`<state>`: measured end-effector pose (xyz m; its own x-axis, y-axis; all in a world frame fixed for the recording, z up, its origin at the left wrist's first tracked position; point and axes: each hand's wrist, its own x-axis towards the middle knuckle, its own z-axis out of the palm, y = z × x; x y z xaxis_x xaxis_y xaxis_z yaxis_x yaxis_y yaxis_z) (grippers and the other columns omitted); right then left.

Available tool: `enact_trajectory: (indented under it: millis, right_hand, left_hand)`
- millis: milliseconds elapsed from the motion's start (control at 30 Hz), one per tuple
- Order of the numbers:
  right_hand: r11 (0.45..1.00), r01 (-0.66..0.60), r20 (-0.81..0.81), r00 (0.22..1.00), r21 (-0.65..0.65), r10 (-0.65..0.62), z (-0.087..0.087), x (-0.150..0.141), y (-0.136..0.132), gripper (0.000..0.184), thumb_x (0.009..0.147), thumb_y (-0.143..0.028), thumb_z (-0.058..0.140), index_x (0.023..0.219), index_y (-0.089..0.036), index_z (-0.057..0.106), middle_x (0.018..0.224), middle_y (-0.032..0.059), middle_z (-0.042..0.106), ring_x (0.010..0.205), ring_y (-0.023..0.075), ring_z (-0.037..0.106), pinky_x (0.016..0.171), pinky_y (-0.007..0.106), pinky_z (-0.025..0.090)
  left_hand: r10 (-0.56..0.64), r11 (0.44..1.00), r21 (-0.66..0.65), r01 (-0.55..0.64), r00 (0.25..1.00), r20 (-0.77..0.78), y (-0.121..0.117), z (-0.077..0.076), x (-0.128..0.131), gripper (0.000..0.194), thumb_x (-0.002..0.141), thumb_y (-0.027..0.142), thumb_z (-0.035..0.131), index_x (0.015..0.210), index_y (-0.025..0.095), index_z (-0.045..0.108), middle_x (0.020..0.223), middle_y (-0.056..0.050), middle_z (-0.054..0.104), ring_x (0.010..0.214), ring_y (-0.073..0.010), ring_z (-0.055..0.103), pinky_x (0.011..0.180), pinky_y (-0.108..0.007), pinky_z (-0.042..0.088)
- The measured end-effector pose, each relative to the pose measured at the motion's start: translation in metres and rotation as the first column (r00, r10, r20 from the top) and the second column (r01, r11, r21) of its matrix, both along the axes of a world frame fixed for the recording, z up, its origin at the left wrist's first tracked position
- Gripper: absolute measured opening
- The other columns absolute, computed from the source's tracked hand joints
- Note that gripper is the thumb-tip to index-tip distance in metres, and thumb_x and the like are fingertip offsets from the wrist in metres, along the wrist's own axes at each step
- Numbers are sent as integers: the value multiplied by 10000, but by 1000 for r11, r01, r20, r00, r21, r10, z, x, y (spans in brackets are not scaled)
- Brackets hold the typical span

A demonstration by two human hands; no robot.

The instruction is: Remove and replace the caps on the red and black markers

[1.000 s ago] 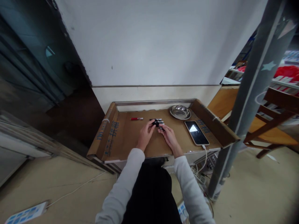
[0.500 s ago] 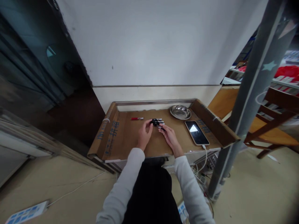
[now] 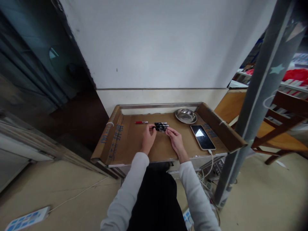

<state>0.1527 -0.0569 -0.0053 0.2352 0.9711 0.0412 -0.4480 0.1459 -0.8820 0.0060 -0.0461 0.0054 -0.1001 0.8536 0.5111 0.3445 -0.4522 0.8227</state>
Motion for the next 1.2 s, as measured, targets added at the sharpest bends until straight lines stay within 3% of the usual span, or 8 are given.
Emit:
enact_trajectory:
  millis: [200,467,800,933,1033,1100,1200]
  right_hand:
    - [999,35,-14,999,-10,-35,1,0,-1,298,569,-306,758,837,-185,706,882,27,699,749,125,623,828,307,490]
    - [998,59,51,997,0,-58,0,1,0,352,577,-336,743,883,-169,696,925,47,695,780,149,619,843,334,480]
    - [977,185,196,960,103,-202,-2,2,0,314,643,-367,697,886,-177,638,868,38,671,778,142,598,762,306,484]
    - [961,184,373,893,205,-250,4,1,-6,256,702,-383,650,859,-180,641,890,48,669,852,157,595,804,300,455]
    - [972,-29,543,833,232,-105,8,2,-15,212,739,-351,623,890,-205,650,910,37,670,851,161,599,793,296,446]
    - [961,-184,691,723,205,-9,8,5,-18,178,766,-321,595,903,-230,661,911,24,674,845,166,593,779,302,440]
    - [951,-251,849,528,179,-21,6,9,-17,160,787,-270,564,907,-263,670,895,6,679,848,176,566,792,322,422]
  left_hand:
    - [-209,977,-87,195,956,-204,1,-5,1,158,811,145,458,955,203,490,849,-13,592,732,-118,577,717,-262,473]
    - [-22,997,55,58,863,-504,1,-5,1,214,744,61,468,912,187,509,956,-54,524,977,-197,495,894,-368,399]
    - [-14,998,39,39,855,-518,3,-11,-1,303,778,9,400,948,201,561,974,-65,516,964,-191,501,899,-363,406]
    - [-1,999,28,19,846,-533,4,-13,-2,288,786,26,417,963,194,570,953,-67,524,938,-195,507,878,-362,417]
    - [-5,999,27,25,827,-562,5,-13,-1,278,799,39,423,978,189,574,956,-73,529,933,-199,499,867,-357,418]
    - [5,1000,25,11,811,-584,4,-13,0,249,810,56,427,959,185,579,944,-72,527,919,-197,497,853,-349,419]
    - [53,999,28,-45,796,-604,4,-13,1,188,829,95,433,916,175,579,923,-71,523,895,-193,499,838,-347,419]
